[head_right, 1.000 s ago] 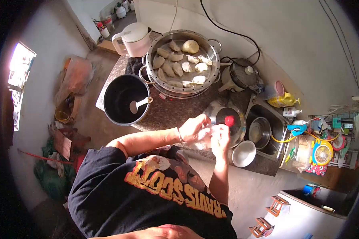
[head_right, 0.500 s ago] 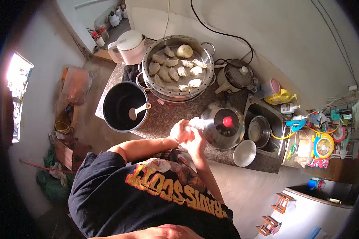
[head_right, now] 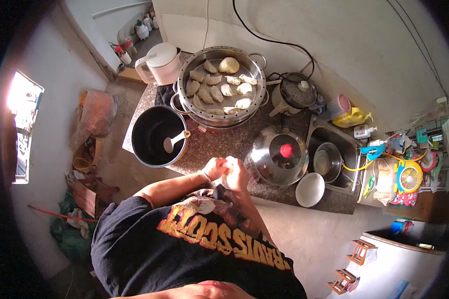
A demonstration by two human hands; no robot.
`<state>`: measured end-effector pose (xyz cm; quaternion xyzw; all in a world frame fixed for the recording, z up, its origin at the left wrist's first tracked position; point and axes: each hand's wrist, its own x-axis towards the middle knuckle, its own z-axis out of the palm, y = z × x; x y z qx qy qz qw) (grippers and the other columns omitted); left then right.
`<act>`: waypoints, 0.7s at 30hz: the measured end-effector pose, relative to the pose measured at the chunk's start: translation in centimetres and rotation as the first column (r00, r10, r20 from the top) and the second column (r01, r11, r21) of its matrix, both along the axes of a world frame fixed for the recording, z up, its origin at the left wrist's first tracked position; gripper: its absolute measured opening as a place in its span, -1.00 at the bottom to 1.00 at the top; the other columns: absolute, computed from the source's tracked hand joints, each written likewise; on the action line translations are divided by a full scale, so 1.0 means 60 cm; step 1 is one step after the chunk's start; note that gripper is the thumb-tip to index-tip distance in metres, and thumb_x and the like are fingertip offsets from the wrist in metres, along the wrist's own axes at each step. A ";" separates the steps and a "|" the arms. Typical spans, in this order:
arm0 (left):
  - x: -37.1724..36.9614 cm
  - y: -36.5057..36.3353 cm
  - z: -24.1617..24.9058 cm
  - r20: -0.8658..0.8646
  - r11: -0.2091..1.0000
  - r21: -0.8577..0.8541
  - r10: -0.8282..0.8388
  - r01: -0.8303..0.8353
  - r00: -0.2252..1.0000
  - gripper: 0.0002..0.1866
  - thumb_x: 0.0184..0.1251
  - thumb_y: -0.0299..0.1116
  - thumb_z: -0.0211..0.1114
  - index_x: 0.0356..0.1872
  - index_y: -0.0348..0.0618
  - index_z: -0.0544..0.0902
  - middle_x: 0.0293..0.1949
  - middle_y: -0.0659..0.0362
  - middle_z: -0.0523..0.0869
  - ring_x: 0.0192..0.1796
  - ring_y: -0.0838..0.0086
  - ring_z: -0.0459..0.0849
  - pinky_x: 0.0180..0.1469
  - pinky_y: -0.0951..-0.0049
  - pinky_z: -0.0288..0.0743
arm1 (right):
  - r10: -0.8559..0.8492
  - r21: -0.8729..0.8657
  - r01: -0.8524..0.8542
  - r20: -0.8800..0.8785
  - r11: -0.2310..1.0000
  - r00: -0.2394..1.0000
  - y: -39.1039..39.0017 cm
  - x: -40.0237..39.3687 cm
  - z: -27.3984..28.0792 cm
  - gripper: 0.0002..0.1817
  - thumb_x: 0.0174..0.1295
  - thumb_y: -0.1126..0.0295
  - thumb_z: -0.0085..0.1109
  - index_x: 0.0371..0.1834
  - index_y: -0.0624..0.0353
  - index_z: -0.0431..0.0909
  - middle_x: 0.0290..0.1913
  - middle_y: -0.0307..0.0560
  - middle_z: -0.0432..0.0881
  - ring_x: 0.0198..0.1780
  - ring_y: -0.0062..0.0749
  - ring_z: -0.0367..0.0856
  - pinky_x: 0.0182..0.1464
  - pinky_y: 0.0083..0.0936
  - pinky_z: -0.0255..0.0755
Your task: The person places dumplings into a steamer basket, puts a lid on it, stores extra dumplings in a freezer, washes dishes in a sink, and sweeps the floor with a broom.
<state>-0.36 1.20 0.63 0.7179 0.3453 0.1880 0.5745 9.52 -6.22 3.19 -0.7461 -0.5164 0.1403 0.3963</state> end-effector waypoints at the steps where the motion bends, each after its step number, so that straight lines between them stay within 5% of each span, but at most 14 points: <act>1: -0.004 0.005 -0.025 0.039 0.999 -0.033 -0.014 0.016 0.999 -0.79 0.06 -0.28 0.22 -0.37 -0.20 0.66 -0.45 -0.05 0.65 -0.33 0.19 0.66 -0.26 0.33 0.49 | -0.001 0.046 0.001 -0.005 0.999 1.000 0.002 -0.003 -0.002 -0.82 0.10 0.59 0.00 -0.23 0.15 0.48 -0.26 0.02 0.61 -0.22 -0.08 0.61 -0.22 -0.34 0.47; 4: -0.033 0.023 -0.024 0.067 0.955 -0.238 -0.168 0.179 0.984 -0.75 0.08 -0.26 0.25 -0.32 -0.25 0.64 -0.46 0.00 0.65 -0.35 0.41 0.63 -0.25 0.40 0.47 | 0.060 0.028 -0.059 -0.042 0.998 0.997 0.000 -0.006 0.008 -0.82 0.09 0.60 -0.02 -0.25 0.15 0.48 -0.29 0.00 0.60 -0.24 -0.08 0.61 -0.25 -0.33 0.47; 5: -0.041 0.031 -0.045 0.146 0.852 -0.443 -0.241 0.281 0.960 -0.78 0.23 -0.32 0.21 -0.20 -0.24 0.62 -0.34 0.28 0.66 -0.30 0.66 0.54 -0.21 0.54 0.45 | 0.119 0.049 -0.117 -0.043 0.992 0.992 0.003 -0.007 0.021 -0.83 0.06 0.61 -0.01 -0.29 0.14 0.48 -0.33 -0.01 0.59 -0.27 -0.07 0.59 -0.27 -0.33 0.46; 9: -0.075 0.036 -0.045 0.282 0.464 -0.828 -0.141 0.314 0.949 -0.79 0.26 -0.38 0.19 -0.15 -0.25 0.60 -0.24 0.26 0.65 -0.20 0.58 0.58 -0.08 0.54 0.43 | 0.095 -0.074 -0.102 -0.095 0.992 0.991 0.008 -0.016 0.011 -0.93 0.05 0.44 0.08 -0.39 0.08 0.51 -0.39 -0.06 0.58 -0.31 -0.16 0.59 -0.33 -0.37 0.45; 10: -0.072 0.031 -0.022 0.298 0.490 -0.817 -0.091 0.304 0.950 -0.77 0.25 -0.40 0.16 -0.12 -0.27 0.57 -0.19 0.22 0.64 -0.14 0.54 0.58 -0.02 0.51 0.42 | 0.114 0.013 -0.113 -0.129 0.994 0.985 0.009 -0.012 0.008 -0.93 0.06 0.40 0.07 -0.39 0.06 0.52 -0.37 -0.06 0.58 -0.30 -0.15 0.59 -0.31 -0.36 0.44; 11: -0.064 0.022 -0.008 0.345 0.504 -0.813 0.016 0.291 0.938 -0.75 0.24 -0.42 0.14 -0.09 -0.28 0.55 -0.16 0.20 0.63 -0.10 0.51 0.57 -0.01 0.49 0.42 | 0.062 -0.034 -0.087 -0.459 0.996 0.886 0.010 -0.008 -0.010 -0.89 0.07 0.35 0.03 -0.36 0.06 0.52 -0.35 -0.06 0.59 -0.29 -0.12 0.59 -0.29 -0.32 0.44; 12: -0.058 0.009 0.000 0.381 0.514 -0.814 0.121 0.271 0.917 -0.73 0.23 -0.43 0.12 -0.07 -0.29 0.54 -0.14 0.18 0.62 -0.07 0.49 0.56 0.00 0.46 0.42 | 0.062 -0.065 -0.075 -0.174 0.995 0.983 0.009 -0.002 -0.004 -0.87 0.09 0.33 -0.01 -0.37 0.07 0.51 -0.35 -0.04 0.59 -0.27 -0.08 0.58 -0.28 -0.28 0.43; 13: -0.051 -0.003 0.003 0.353 0.480 -0.849 0.202 0.222 0.914 -0.75 0.17 -0.49 0.12 -0.11 -0.30 0.54 -0.20 0.16 0.63 -0.16 0.46 0.59 -0.09 0.47 0.45 | 0.118 -0.119 -0.129 -0.099 0.984 0.988 0.005 0.004 -0.005 -0.87 0.11 0.34 -0.04 -0.39 0.11 0.49 -0.36 -0.05 0.59 -0.30 -0.09 0.59 -0.30 -0.31 0.44; 16: -0.056 -0.008 -0.005 0.284 0.490 -0.864 0.282 0.117 0.916 -0.89 0.15 -0.54 0.11 -0.30 -0.25 0.54 -0.28 0.15 0.63 -0.26 0.46 0.59 -0.20 0.48 0.47 | 0.072 -0.117 -0.078 -0.054 0.990 0.996 -0.005 -0.002 0.012 -0.90 0.05 0.36 0.03 -0.39 0.09 0.47 -0.35 -0.07 0.56 -0.29 -0.05 0.59 -0.30 -0.25 0.46; 21: -0.053 0.005 -0.043 0.413 0.562 -0.798 0.248 0.217 0.876 -0.81 0.15 -0.56 0.11 -0.18 -0.19 0.51 -0.23 0.12 0.61 -0.22 0.46 0.58 -0.20 0.51 0.46 | 0.053 -0.004 -0.053 -0.027 0.999 0.998 0.000 0.000 -0.004 -0.87 0.01 0.36 0.08 -0.34 0.02 0.48 -0.35 -0.14 0.54 -0.28 -0.13 0.58 -0.30 -0.25 0.46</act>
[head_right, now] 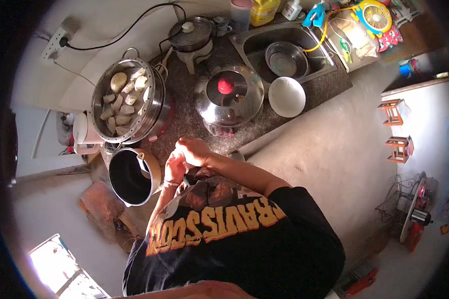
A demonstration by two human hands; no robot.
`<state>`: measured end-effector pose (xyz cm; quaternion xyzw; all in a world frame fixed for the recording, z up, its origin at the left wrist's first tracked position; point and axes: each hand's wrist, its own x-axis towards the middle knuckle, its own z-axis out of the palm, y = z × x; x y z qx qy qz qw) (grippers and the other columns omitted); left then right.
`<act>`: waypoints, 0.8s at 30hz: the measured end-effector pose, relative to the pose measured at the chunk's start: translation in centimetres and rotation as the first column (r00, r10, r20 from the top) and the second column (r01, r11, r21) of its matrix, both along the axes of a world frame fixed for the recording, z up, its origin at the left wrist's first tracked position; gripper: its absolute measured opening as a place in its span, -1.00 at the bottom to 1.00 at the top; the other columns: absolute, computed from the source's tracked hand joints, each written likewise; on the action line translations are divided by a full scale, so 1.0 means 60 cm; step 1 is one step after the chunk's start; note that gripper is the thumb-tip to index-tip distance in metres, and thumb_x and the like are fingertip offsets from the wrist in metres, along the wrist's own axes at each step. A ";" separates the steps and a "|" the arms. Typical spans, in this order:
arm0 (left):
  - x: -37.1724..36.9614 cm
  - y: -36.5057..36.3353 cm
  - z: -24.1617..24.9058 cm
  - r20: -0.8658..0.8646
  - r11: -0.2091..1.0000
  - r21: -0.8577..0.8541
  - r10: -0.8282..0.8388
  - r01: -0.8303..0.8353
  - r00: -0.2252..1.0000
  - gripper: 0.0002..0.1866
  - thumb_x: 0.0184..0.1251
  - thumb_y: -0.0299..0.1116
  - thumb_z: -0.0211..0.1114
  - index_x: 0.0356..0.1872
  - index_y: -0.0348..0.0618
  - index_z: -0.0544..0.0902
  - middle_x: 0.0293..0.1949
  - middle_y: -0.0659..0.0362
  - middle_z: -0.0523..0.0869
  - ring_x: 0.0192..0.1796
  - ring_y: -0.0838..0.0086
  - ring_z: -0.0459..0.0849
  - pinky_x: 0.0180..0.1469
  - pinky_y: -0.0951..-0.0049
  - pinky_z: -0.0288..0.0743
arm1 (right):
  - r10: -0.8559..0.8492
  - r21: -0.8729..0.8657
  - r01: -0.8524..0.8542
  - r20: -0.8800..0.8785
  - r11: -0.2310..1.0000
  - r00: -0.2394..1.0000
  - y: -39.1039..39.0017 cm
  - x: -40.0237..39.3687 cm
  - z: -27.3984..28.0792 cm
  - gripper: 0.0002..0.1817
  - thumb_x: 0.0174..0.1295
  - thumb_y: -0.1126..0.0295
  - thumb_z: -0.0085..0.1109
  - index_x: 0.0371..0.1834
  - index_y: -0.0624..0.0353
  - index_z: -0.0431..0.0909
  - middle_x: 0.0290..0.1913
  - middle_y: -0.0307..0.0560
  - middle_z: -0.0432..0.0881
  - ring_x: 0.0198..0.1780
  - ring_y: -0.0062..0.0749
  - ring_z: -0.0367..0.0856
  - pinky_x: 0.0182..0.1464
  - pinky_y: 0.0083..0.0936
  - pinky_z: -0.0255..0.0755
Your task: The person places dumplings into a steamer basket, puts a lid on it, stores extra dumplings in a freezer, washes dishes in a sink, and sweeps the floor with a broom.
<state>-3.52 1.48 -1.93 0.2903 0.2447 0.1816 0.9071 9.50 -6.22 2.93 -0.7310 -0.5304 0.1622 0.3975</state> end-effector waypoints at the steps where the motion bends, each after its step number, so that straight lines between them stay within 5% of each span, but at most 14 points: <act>1: 0.001 0.002 0.001 0.040 1.000 -0.004 -0.006 0.006 0.999 -0.78 0.15 -0.55 0.11 -0.15 -0.19 0.50 -0.22 0.11 0.61 -0.22 0.45 0.58 -0.20 0.51 0.46 | -0.006 0.011 0.006 0.011 1.000 1.000 0.001 0.000 0.000 -0.86 0.00 0.37 0.09 -0.33 0.01 0.48 -0.34 -0.15 0.54 -0.27 -0.15 0.57 -0.30 -0.25 0.46; 7: 0.031 -0.001 0.104 -0.005 0.965 -0.260 -0.030 0.028 1.000 -0.62 0.12 -0.45 0.14 0.02 -0.21 0.44 -0.13 0.10 0.59 -0.10 0.38 0.57 0.00 0.43 0.42 | 0.101 0.097 -0.086 -0.164 0.992 0.981 -0.001 0.003 0.016 -0.79 -0.10 0.36 0.15 -0.32 0.00 0.52 -0.29 -0.19 0.58 -0.19 -0.18 0.57 -0.20 -0.29 0.45; 8: 0.018 0.009 0.074 0.115 0.977 -0.182 -0.095 0.115 0.989 -0.57 0.11 -0.45 0.12 0.07 -0.23 0.41 -0.05 0.10 0.57 -0.03 0.37 0.54 0.11 0.40 0.36 | 0.108 0.070 -0.098 -0.150 0.993 0.983 -0.003 0.001 0.013 -0.78 -0.08 0.36 0.14 -0.29 0.00 0.52 -0.29 -0.18 0.58 -0.21 -0.18 0.57 -0.22 -0.30 0.45; 10: 0.011 0.021 0.028 0.004 0.990 -0.092 -0.103 0.102 0.995 -0.57 0.11 -0.45 0.11 0.07 -0.24 0.41 -0.02 0.09 0.55 -0.02 0.38 0.53 0.11 0.41 0.36 | 0.132 0.025 -0.130 -0.113 0.991 0.985 0.003 0.006 0.016 -0.77 -0.04 0.38 0.12 -0.25 0.01 0.53 -0.30 -0.17 0.57 -0.24 -0.19 0.57 -0.24 -0.33 0.46; 13: 0.021 0.027 0.040 -0.126 0.995 0.094 -0.024 0.036 0.992 -0.58 0.08 -0.58 0.11 0.05 -0.24 0.41 -0.13 0.13 0.57 -0.05 0.43 0.53 0.03 0.45 0.39 | -0.093 0.001 0.094 -0.112 0.996 0.989 -0.008 0.071 0.016 -0.77 -0.03 0.26 0.27 -0.32 0.09 0.58 -0.30 -0.11 0.60 -0.30 -0.24 0.61 -0.29 -0.32 0.46; 14: 0.022 0.029 0.035 -0.192 0.978 0.194 -0.032 0.070 0.981 -0.56 0.07 -0.61 0.11 0.06 -0.23 0.39 -0.15 0.12 0.57 -0.06 0.43 0.53 0.01 0.47 0.40 | -0.264 -0.227 0.219 -0.192 0.949 0.945 -0.010 0.111 0.053 -0.72 -0.05 0.20 0.31 -0.35 0.13 0.56 -0.32 -0.09 0.59 -0.31 -0.25 0.61 -0.29 -0.32 0.46; 15: 0.020 0.030 0.021 -0.262 0.952 0.284 -0.034 0.110 0.964 -0.54 0.05 -0.64 0.11 0.06 -0.22 0.38 -0.16 0.11 0.57 -0.07 0.44 0.53 -0.02 0.48 0.41 | -0.448 -0.390 0.490 0.200 0.780 0.872 0.009 0.156 0.056 -0.71 -0.10 0.22 0.33 -0.38 0.15 0.54 -0.36 -0.09 0.59 -0.31 -0.19 0.60 -0.28 -0.30 0.47; 16: 0.016 0.033 -0.008 -0.322 0.913 0.375 -0.034 0.160 0.946 -0.50 0.04 -0.65 0.12 0.09 -0.20 0.34 -0.18 0.09 0.57 -0.12 0.44 0.55 -0.07 0.46 0.44 | -0.491 -0.077 0.515 0.209 0.854 0.846 -0.007 0.210 0.043 -0.71 -0.12 0.26 0.31 -0.38 0.16 0.51 -0.31 -0.08 0.58 -0.20 -0.15 0.57 -0.23 -0.26 0.46; 17: 0.011 0.033 -0.031 -0.320 0.893 0.413 -0.041 0.178 0.947 -0.53 0.06 -0.61 0.13 0.07 -0.22 0.33 -0.19 0.08 0.58 -0.16 0.43 0.57 -0.10 0.45 0.46 | -0.469 -0.084 0.539 0.392 0.838 0.791 -0.004 0.261 0.030 -0.63 -0.15 0.28 0.32 -0.25 0.14 0.52 -0.11 0.11 0.52 -0.13 -0.06 0.52 -0.13 -0.18 0.46; 19: 0.005 0.035 -0.066 -0.400 0.773 0.583 0.004 0.251 0.917 -0.54 0.08 -0.55 0.16 0.06 -0.22 0.31 -0.20 0.07 0.58 -0.17 0.44 0.57 -0.11 0.46 0.45 | -0.360 -0.240 0.527 0.503 0.815 0.786 0.001 0.317 0.038 -0.60 -0.13 0.29 0.29 -0.18 0.15 0.51 0.02 0.19 0.43 0.03 -0.04 0.45 -0.02 -0.20 0.42; 20: 0.009 0.028 -0.054 -0.330 0.784 0.597 0.046 0.171 0.943 -0.58 0.07 -0.51 0.20 0.01 -0.22 0.36 -0.21 0.06 0.58 -0.17 0.44 0.57 -0.11 0.45 0.45 | -0.335 -0.270 0.523 0.518 0.809 0.787 0.005 0.337 0.021 -0.60 -0.13 0.30 0.27 -0.16 0.16 0.50 0.04 0.21 0.42 0.05 -0.01 0.45 0.00 -0.20 0.42; 24: 0.010 0.024 -0.054 -0.435 0.441 0.845 0.238 0.303 0.868 -0.62 0.00 -0.48 0.27 -0.08 -0.19 0.47 -0.22 0.05 0.58 -0.18 0.32 0.58 -0.10 0.38 0.45 | -0.263 -0.464 0.467 0.438 0.753 0.860 0.033 0.363 0.010 -0.58 -0.16 0.33 0.23 -0.13 0.15 0.54 -0.07 0.13 0.53 0.00 -0.05 0.52 0.01 -0.23 0.44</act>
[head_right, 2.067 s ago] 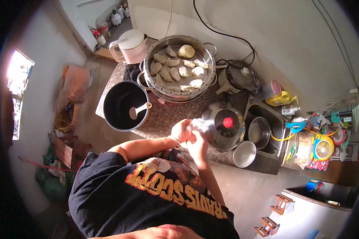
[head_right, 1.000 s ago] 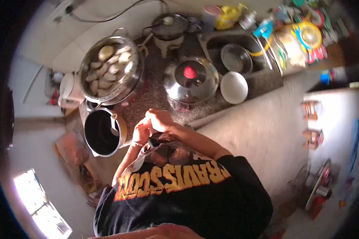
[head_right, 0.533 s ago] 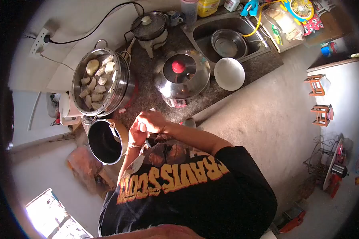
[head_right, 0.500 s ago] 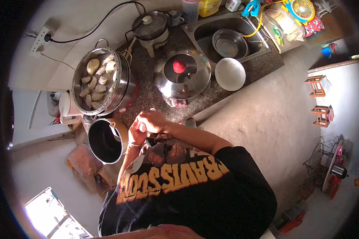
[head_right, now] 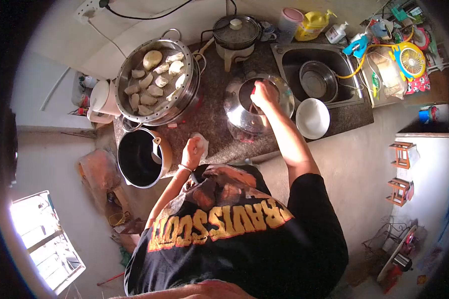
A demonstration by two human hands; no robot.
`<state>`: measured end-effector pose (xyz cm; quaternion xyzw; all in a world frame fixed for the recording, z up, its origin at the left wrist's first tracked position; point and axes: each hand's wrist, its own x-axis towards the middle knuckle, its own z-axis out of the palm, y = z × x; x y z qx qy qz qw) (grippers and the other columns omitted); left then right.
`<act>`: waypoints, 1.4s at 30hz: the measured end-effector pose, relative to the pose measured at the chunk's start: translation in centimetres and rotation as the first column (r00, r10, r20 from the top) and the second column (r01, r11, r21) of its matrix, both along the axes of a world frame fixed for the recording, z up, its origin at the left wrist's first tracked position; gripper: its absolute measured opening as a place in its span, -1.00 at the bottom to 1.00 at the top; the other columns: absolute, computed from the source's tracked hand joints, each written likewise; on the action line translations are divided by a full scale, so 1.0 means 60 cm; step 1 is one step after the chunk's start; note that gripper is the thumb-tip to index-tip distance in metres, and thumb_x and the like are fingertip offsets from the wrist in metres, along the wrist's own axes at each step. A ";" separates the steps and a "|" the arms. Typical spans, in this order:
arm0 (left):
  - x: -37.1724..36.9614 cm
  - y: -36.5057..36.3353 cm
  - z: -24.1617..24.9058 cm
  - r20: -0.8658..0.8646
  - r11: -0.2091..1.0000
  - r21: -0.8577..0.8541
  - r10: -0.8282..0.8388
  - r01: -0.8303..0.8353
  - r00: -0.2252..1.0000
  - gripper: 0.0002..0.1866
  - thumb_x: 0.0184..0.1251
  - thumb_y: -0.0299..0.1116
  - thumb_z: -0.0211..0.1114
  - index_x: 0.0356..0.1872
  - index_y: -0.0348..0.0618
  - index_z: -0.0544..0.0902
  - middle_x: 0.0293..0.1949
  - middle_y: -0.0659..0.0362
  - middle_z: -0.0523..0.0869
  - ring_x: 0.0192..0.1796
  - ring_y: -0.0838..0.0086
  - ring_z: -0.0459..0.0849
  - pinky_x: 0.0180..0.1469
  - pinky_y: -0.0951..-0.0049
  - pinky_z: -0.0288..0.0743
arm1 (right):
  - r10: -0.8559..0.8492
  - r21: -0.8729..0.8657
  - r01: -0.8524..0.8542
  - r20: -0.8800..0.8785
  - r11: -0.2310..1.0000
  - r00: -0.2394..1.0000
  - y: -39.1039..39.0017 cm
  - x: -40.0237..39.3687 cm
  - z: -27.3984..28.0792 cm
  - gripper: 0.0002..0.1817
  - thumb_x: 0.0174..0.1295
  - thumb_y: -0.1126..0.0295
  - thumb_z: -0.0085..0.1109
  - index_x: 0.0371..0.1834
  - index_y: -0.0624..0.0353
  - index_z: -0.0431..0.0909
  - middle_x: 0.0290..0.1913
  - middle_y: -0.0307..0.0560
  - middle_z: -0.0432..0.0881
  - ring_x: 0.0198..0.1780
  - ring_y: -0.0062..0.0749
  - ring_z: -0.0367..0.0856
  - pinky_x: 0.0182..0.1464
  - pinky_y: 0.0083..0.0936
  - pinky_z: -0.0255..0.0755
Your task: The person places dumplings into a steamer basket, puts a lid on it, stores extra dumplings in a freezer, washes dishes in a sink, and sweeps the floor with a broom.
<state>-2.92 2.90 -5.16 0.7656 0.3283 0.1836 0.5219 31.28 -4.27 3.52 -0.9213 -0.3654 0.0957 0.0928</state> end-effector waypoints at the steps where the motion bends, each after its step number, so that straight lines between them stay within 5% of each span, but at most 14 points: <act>1: -0.001 0.001 -0.002 -0.035 0.999 0.041 -0.016 0.017 0.999 -0.62 -0.02 -0.48 0.27 -0.08 -0.17 0.48 -0.23 0.05 0.57 -0.19 0.30 0.58 -0.11 0.37 0.46 | -0.005 -0.034 0.004 -0.024 0.999 1.000 0.002 0.002 -0.001 -0.56 -0.17 0.32 0.23 -0.11 0.14 0.56 -0.13 0.06 0.59 -0.02 -0.10 0.55 -0.01 -0.25 0.44; 6: 0.009 0.005 -0.002 -0.178 0.996 0.037 -0.076 0.084 0.981 -0.59 -0.07 -0.45 0.30 -0.09 -0.12 0.54 -0.31 0.03 0.57 -0.24 0.25 0.57 -0.14 0.33 0.48 | 0.007 0.117 -0.007 0.000 0.993 1.000 -0.005 0.008 0.033 -0.70 -0.16 0.32 0.23 -0.32 0.20 0.60 -0.27 0.10 0.63 -0.14 -0.08 0.60 -0.08 -0.26 0.48; 9: 0.019 0.006 -0.015 -0.167 0.992 0.027 -0.114 0.120 0.979 -0.55 -0.08 -0.38 0.34 -0.05 -0.13 0.53 -0.27 0.02 0.60 -0.18 0.21 0.59 -0.09 0.31 0.47 | -0.004 0.038 0.007 -0.066 0.999 0.998 -0.011 0.009 0.120 -0.62 -0.22 0.29 0.29 -0.24 0.14 0.61 -0.25 0.05 0.64 -0.15 -0.14 0.61 -0.09 -0.30 0.48; 12: 0.012 0.010 0.004 -0.112 0.975 0.197 -0.080 0.101 0.990 -0.61 -0.01 -0.36 0.31 -0.08 -0.20 0.56 -0.24 0.02 0.63 -0.21 0.24 0.62 -0.13 0.35 0.49 | 0.155 0.215 -0.173 0.100 0.961 0.983 -0.043 0.036 0.179 -0.61 -0.25 0.34 0.32 -0.25 0.17 0.61 -0.25 0.05 0.63 -0.20 -0.15 0.62 -0.13 -0.35 0.48; 15: -0.011 0.023 0.036 0.001 0.997 -0.050 -0.061 0.061 0.998 -0.60 0.01 -0.37 0.30 -0.06 -0.25 0.56 -0.23 0.04 0.64 -0.18 0.33 0.63 -0.10 0.39 0.49 | 0.232 0.404 -0.200 -0.031 0.892 0.972 -0.049 0.065 0.248 -0.65 -0.27 0.44 0.30 -0.29 0.22 0.59 -0.31 0.00 0.62 -0.30 -0.26 0.61 -0.18 -0.45 0.46; 16: -0.016 0.026 0.081 0.036 0.960 -0.280 -0.012 0.022 0.999 -0.62 0.05 -0.41 0.28 -0.05 -0.29 0.55 -0.26 0.08 0.65 -0.19 0.44 0.61 -0.09 0.45 0.48 | 0.259 0.472 -0.204 -0.055 0.858 0.964 -0.038 0.056 0.280 -0.67 -0.26 0.47 0.30 -0.30 0.24 0.58 -0.34 -0.06 0.61 -0.32 -0.36 0.58 -0.20 -0.50 0.44; 19: -0.032 0.038 0.121 0.204 0.895 -0.445 0.134 -0.030 0.970 -0.73 0.16 -0.44 0.25 -0.11 -0.29 0.57 -0.26 0.08 0.67 -0.21 0.51 0.62 -0.10 0.49 0.49 | 0.356 0.638 -0.137 -0.228 0.758 0.906 0.024 0.017 0.364 -0.73 -0.19 0.53 0.28 -0.34 0.29 0.57 -0.41 -0.25 0.56 -0.36 -0.61 0.48 -0.25 -0.62 0.39; 21: -0.041 0.050 0.176 0.288 0.875 -0.473 0.265 -0.104 0.920 -0.79 0.24 -0.43 0.22 -0.13 -0.28 0.56 -0.29 0.17 0.65 -0.24 0.56 0.58 -0.13 0.56 0.46 | 0.510 0.695 -0.353 -0.022 0.627 0.860 0.101 -0.017 0.390 -0.74 -0.18 0.50 0.28 -0.34 0.29 0.58 -0.43 -0.24 0.58 -0.38 -0.61 0.49 -0.29 -0.61 0.39; 25: -0.052 0.095 0.227 0.545 0.824 -0.490 0.545 -0.285 0.637 -0.72 0.26 -0.47 0.19 -0.02 -0.25 0.44 -0.40 0.31 0.48 -0.38 0.67 0.47 -0.27 0.65 0.41 | 0.652 0.644 -0.553 0.108 0.529 0.750 0.268 -0.110 0.406 -0.71 -0.22 0.38 0.27 -0.39 0.31 0.58 -0.52 -0.09 0.59 -0.44 -0.52 0.54 -0.37 -0.56 0.41; 27: -0.063 0.131 0.207 0.551 0.791 -0.403 0.611 -0.460 0.568 -0.64 0.23 -0.51 0.19 0.05 -0.25 0.38 -0.33 0.28 0.47 -0.39 0.67 0.46 -0.37 0.66 0.45 | 0.637 0.543 -0.617 0.184 0.569 0.749 0.332 -0.160 0.405 -0.69 -0.26 0.33 0.26 -0.41 0.28 0.59 -0.51 0.04 0.61 -0.44 -0.31 0.61 -0.35 -0.48 0.45; 29: -0.060 0.152 0.238 0.440 0.629 -0.493 0.776 -0.601 0.452 -0.53 0.20 -0.49 0.23 0.13 -0.24 0.31 -0.19 0.19 0.47 -0.38 0.63 0.50 -0.36 0.61 0.52 | 0.646 0.475 -0.645 0.191 0.598 0.739 0.386 -0.189 0.387 -0.64 -0.27 0.30 0.27 -0.36 0.26 0.60 -0.49 -0.01 0.61 -0.44 -0.39 0.58 -0.32 -0.49 0.45; 34: -0.073 0.197 0.230 0.288 0.566 -0.525 0.821 -0.636 0.492 -0.32 0.15 -0.34 0.29 0.28 -0.10 0.16 0.01 0.03 0.35 -0.33 0.55 0.53 -0.40 0.51 0.57 | 0.678 0.421 -0.673 0.164 0.609 0.716 0.446 -0.244 0.357 -0.69 -0.32 0.30 0.25 -0.44 0.21 0.61 -0.43 0.07 0.64 -0.37 -0.14 0.62 -0.31 -0.38 0.48; 35: -0.072 0.200 0.234 0.244 0.551 -0.537 0.826 -0.638 0.508 -0.32 0.19 -0.29 0.28 0.29 -0.01 0.15 -0.03 0.11 0.42 -0.21 0.52 0.53 -0.35 0.51 0.57 | 0.685 0.417 -0.680 0.167 0.602 0.709 0.451 -0.250 0.351 -0.69 -0.33 0.31 0.26 -0.44 0.21 0.62 -0.43 0.06 0.64 -0.37 -0.13 0.62 -0.31 -0.38 0.49; 42: -0.063 0.230 0.238 0.301 0.582 -0.583 0.803 -0.566 0.515 -0.23 0.08 -0.19 0.38 0.27 -0.13 0.17 -0.33 0.21 0.51 -0.38 0.63 0.50 -0.49 0.60 0.47 | 0.699 0.443 -0.667 0.119 0.599 0.705 0.457 -0.254 0.327 -0.67 -0.33 0.30 0.26 -0.40 0.20 0.63 -0.40 0.07 0.64 -0.34 -0.12 0.62 -0.28 -0.35 0.49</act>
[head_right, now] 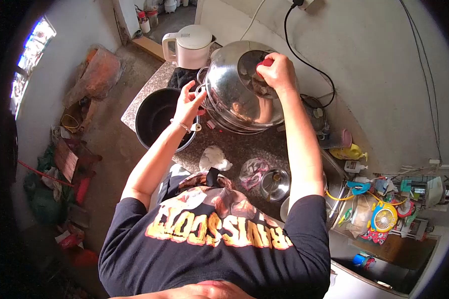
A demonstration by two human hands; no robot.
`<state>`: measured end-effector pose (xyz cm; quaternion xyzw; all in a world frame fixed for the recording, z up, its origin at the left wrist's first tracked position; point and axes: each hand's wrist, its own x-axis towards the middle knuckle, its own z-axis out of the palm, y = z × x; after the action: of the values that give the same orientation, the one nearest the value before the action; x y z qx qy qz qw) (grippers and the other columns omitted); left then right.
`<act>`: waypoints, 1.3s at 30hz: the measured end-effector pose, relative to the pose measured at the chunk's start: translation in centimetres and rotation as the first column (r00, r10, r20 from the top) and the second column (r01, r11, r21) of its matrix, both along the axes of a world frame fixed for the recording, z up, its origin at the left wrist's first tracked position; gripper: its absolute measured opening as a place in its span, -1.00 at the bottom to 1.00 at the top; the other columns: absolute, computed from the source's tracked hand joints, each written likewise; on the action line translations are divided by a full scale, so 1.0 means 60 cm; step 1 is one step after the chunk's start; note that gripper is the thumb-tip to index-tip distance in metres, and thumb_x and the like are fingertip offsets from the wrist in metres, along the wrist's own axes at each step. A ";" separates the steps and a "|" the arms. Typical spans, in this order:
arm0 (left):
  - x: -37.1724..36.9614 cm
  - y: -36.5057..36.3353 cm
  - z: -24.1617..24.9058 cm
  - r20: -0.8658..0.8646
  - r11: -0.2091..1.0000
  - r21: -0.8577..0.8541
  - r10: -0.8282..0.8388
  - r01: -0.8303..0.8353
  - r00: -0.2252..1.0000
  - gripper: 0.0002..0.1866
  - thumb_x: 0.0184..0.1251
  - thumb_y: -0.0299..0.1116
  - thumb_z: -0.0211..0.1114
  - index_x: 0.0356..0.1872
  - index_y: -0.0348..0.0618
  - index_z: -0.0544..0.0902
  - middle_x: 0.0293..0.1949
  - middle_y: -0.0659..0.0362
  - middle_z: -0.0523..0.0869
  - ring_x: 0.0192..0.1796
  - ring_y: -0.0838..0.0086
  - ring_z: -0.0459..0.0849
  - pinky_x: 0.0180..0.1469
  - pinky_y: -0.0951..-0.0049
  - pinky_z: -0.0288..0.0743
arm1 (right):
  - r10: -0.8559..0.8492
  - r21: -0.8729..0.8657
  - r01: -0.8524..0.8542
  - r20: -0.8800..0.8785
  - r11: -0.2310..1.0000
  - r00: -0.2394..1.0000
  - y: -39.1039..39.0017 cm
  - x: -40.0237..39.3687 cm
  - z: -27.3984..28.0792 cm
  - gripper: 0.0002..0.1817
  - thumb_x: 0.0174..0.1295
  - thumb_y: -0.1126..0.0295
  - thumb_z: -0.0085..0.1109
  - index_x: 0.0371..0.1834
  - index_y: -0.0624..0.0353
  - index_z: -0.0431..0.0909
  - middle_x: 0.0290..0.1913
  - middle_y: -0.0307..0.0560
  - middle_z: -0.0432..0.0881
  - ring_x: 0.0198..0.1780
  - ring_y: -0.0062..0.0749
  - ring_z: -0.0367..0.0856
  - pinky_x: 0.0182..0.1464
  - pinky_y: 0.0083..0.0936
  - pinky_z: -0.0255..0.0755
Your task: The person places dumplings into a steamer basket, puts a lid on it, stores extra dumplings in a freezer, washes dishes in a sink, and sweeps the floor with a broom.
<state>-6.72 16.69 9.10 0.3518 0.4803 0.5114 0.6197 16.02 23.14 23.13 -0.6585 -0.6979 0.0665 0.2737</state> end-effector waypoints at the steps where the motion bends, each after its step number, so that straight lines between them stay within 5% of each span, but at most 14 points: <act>1: 0.002 0.003 0.004 -0.025 1.000 0.001 -0.010 0.010 1.000 -0.22 0.07 -0.18 0.39 0.27 -0.15 0.17 -0.36 0.23 0.51 -0.39 0.64 0.49 -0.50 0.61 0.46 | -0.006 0.010 0.006 -0.001 1.000 1.000 -0.001 0.001 -0.001 -0.67 -0.32 0.30 0.25 -0.40 0.20 0.63 -0.39 0.07 0.64 -0.33 -0.11 0.62 -0.27 -0.35 0.49; 10: 0.017 0.019 0.027 0.052 0.998 -0.041 -0.055 0.057 0.997 -0.31 0.07 -0.15 0.40 0.18 -0.20 0.30 -0.26 0.26 0.58 -0.37 0.65 0.50 -0.46 0.55 0.45 | -0.083 0.206 0.063 0.090 0.977 0.993 -0.005 -0.007 -0.038 -0.71 -0.13 0.23 0.24 -0.34 0.12 0.58 -0.32 0.00 0.57 -0.28 -0.05 0.57 -0.24 -0.22 0.48; 13: 0.024 0.028 0.026 -0.012 0.997 0.040 -0.067 0.068 0.998 -0.32 0.05 -0.19 0.41 0.16 -0.25 0.31 -0.25 0.23 0.59 -0.34 0.63 0.53 -0.43 0.57 0.45 | -0.148 0.234 0.118 0.115 0.965 0.982 -0.012 -0.018 -0.041 -0.72 -0.11 0.21 0.26 -0.34 0.10 0.56 -0.31 -0.03 0.56 -0.28 -0.05 0.57 -0.25 -0.22 0.48; 29: 0.018 0.035 0.021 0.201 0.997 0.013 -0.083 0.082 0.976 -0.17 -0.14 -0.24 0.53 0.16 -0.36 0.29 -0.37 0.23 0.50 -0.42 0.59 0.56 -0.41 0.56 0.52 | -0.240 0.402 0.179 0.106 0.898 0.965 -0.031 -0.037 -0.054 -0.78 -0.10 0.25 0.30 -0.42 0.06 0.52 -0.37 -0.12 0.52 -0.38 -0.11 0.57 -0.37 -0.25 0.48; 30: 0.017 0.032 0.027 0.140 0.996 -0.014 -0.089 0.092 0.986 -0.36 0.02 -0.34 0.42 0.13 -0.29 0.35 -0.24 0.24 0.61 -0.29 0.63 0.56 -0.27 0.59 0.47 | -0.234 0.389 0.178 0.101 0.904 0.967 -0.030 -0.035 -0.053 -0.77 -0.10 0.25 0.30 -0.42 0.07 0.52 -0.38 -0.12 0.52 -0.38 -0.11 0.57 -0.38 -0.25 0.48; 37: 0.018 0.035 0.025 0.218 0.992 0.015 -0.123 0.123 0.968 -0.30 -0.04 -0.34 0.47 0.13 -0.38 0.32 -0.36 0.20 0.60 -0.35 0.58 0.59 -0.43 0.55 0.50 | -0.230 0.411 0.171 0.099 0.895 0.968 -0.024 -0.032 -0.061 -0.80 -0.09 0.26 0.25 -0.43 0.08 0.54 -0.37 -0.09 0.55 -0.41 -0.11 0.58 -0.38 -0.26 0.49; 39: 0.021 0.030 0.033 0.188 0.996 -0.007 -0.087 0.090 0.978 -0.37 -0.01 -0.36 0.45 0.08 -0.35 0.36 -0.36 0.23 0.60 -0.34 0.61 0.57 -0.30 0.63 0.45 | -0.234 0.429 0.181 0.074 0.885 0.969 -0.025 -0.032 -0.065 -0.80 -0.09 0.25 0.24 -0.42 0.09 0.55 -0.36 -0.08 0.55 -0.41 -0.10 0.59 -0.38 -0.27 0.50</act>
<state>-5.48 18.48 11.09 0.3182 0.4076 0.5104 0.6871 14.08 21.67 19.24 -0.6581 -0.6370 -0.1554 0.3702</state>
